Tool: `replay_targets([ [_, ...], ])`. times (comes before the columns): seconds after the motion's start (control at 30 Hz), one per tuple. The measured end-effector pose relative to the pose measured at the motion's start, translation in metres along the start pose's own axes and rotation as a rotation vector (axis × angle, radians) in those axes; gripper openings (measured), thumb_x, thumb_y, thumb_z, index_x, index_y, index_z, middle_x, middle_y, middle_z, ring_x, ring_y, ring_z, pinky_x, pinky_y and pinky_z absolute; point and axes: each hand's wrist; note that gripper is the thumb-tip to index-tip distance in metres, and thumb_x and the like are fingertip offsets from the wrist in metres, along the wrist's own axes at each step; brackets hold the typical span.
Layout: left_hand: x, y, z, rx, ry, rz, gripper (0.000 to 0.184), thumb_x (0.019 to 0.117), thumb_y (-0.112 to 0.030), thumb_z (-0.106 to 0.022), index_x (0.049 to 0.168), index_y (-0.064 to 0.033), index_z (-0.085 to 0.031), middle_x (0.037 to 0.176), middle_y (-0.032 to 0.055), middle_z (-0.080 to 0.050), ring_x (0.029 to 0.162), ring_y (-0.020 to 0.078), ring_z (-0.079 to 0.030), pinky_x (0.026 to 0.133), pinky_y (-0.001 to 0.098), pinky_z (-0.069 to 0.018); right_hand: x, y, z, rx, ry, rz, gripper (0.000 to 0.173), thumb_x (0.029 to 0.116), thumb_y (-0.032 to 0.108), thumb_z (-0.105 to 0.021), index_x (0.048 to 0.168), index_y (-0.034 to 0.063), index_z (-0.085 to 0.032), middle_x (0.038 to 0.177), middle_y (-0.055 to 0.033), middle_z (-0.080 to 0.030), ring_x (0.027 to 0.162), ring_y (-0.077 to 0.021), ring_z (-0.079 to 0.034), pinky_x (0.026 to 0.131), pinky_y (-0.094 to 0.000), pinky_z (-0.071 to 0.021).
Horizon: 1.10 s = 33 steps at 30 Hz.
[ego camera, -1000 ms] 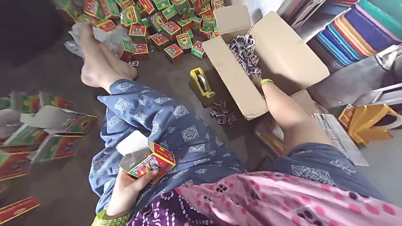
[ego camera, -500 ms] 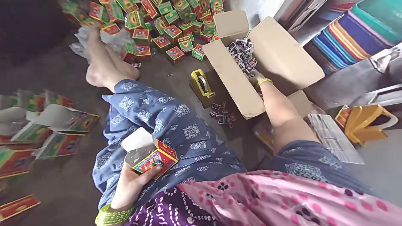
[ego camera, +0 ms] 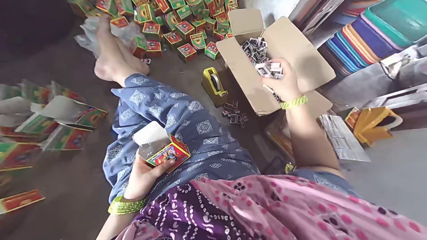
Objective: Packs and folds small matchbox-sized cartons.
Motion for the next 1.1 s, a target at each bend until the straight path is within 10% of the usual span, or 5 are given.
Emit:
replay_targets([
  [0.37, -0.009, 0.000, 0.002, -0.027, 0.012, -0.037, 0.099, 0.0626, -0.004, -0.089, 0.143, 0.0023, -0.032, 0.122, 0.0087, -0.069, 0.109, 0.0188, -0.071, 0.094, 0.0360, -0.0613, -0.103, -0.016, -0.127, -0.606, 0.604, -0.129, 0.053, 0.0821, 0.009, -0.079, 0.132, 0.0190, -0.066, 0.142, -0.0250, -0.053, 0.120, -0.0472, -0.059, 0.090, -0.0636, -0.0542],
  [0.63, -0.010, 0.002, 0.003, -0.036, 0.018, -0.045, 0.100, 0.0635, -0.004, -0.090, 0.144, 0.0022, -0.031, 0.123, 0.0099, -0.068, 0.110, 0.0204, -0.070, 0.095, 0.0373, -0.0614, -0.099, -0.065, -0.134, -0.374, 0.541, -0.287, 0.080, 0.0786, 0.027, -0.087, 0.148, 0.0123, -0.049, 0.125, -0.0233, -0.066, 0.111, -0.0404, -0.067, 0.096, -0.0620, -0.0533],
  [0.9, -0.010, 0.001, 0.001, -0.062, 0.024, -0.105, 0.099, 0.0623, -0.001, -0.091, 0.142, 0.0029, -0.033, 0.123, 0.0096, -0.069, 0.111, 0.0212, -0.070, 0.096, 0.0389, -0.0610, -0.154, -0.092, -0.120, -0.504, 0.413, -0.233, 0.088, 0.0893, 0.058, -0.069, 0.152, 0.0014, -0.044, 0.158, -0.0295, -0.036, 0.148, -0.0457, -0.034, 0.121, -0.0594, -0.0305],
  [1.03, -0.009, 0.001, -0.002, -0.064, -0.060, -0.137, 0.100, 0.0604, 0.001, -0.091, 0.141, 0.0036, -0.032, 0.120, 0.0089, -0.069, 0.109, 0.0202, -0.071, 0.095, 0.0386, -0.0611, -0.193, -0.091, -0.138, -0.369, 0.646, 0.233, 0.060, 0.0921, -0.007, -0.056, 0.150, 0.0023, -0.049, 0.162, -0.0246, -0.036, 0.150, -0.0549, -0.024, 0.111, -0.0842, -0.0105],
  [1.1, -0.008, 0.001, -0.004, -0.051, -0.108, -0.125, 0.103, 0.0585, 0.000, -0.091, 0.141, 0.0041, -0.030, 0.119, 0.0087, -0.069, 0.108, 0.0189, -0.071, 0.094, 0.0379, -0.0614, -0.198, -0.100, -0.154, -0.067, 0.694, 0.119, 0.053, 0.0979, -0.011, -0.043, 0.151, -0.0081, -0.043, 0.162, -0.0249, -0.034, 0.151, -0.0560, -0.019, 0.118, -0.0765, 0.0000],
])
Point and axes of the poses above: each hand's wrist, its own x-axis towards the middle knuckle, its own z-axis out of the back of the hand, y = z × x
